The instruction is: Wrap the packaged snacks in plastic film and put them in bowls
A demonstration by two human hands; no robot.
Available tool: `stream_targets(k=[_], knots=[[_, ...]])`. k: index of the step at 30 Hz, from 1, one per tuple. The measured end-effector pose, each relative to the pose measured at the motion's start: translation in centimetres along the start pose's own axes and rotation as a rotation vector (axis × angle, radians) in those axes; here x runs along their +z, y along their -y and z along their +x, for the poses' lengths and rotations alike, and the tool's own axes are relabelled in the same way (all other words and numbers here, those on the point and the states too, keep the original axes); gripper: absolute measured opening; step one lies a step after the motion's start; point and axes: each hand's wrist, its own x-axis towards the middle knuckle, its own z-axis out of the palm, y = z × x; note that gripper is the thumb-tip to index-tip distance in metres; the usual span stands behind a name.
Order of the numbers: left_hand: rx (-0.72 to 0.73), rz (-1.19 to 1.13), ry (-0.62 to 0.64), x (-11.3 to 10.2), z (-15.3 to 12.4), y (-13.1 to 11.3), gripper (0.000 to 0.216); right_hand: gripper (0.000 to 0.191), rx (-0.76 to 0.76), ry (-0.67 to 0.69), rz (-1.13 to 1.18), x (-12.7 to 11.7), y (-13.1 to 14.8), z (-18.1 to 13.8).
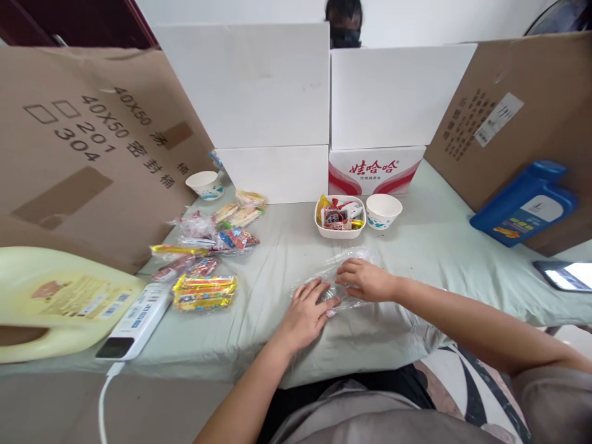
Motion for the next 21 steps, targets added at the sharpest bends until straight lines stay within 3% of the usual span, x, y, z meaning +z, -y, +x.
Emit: stream_targets(k=[5,10,12,13,15,17,18,21], knots=[[0.026,0.002,0.087,-1.4,-0.9,1.0,0.037,0.076,0.253,-0.023,-0.193,3.2,1.4,-4.2],[0.035,-0.083,0.229,-4.8,-2.9,1.7,0.031,0.063,0.196,0.002,-0.161,3.1,3.0,-5.9],[0.061,-0.144,0.277,-6.6,-3.2,1.4,0.028,0.066,0.177,0.006,-0.147,3.3,3.5,-5.9],[0.061,-0.183,0.251,-7.4,-3.1,1.0,0.027,0.070,0.167,0.012,-0.142,3.6,3.6,-5.7],[0.009,-0.259,0.071,-8.2,-2.2,0.1,0.021,0.080,0.148,0.027,-0.135,4.4,3.8,-5.0],[-0.043,-0.318,-0.140,-7.7,-0.5,-0.9,0.023,0.087,0.128,0.039,-0.130,5.2,3.9,-4.3],[-0.038,-0.335,-0.188,-6.9,0.5,-1.4,0.028,0.088,0.121,0.042,-0.130,5.6,3.9,-3.9],[0.042,-0.258,-0.055,-3.0,3.3,-2.2,0.035,0.089,0.124,0.030,-0.161,6.3,4.1,-3.9]])
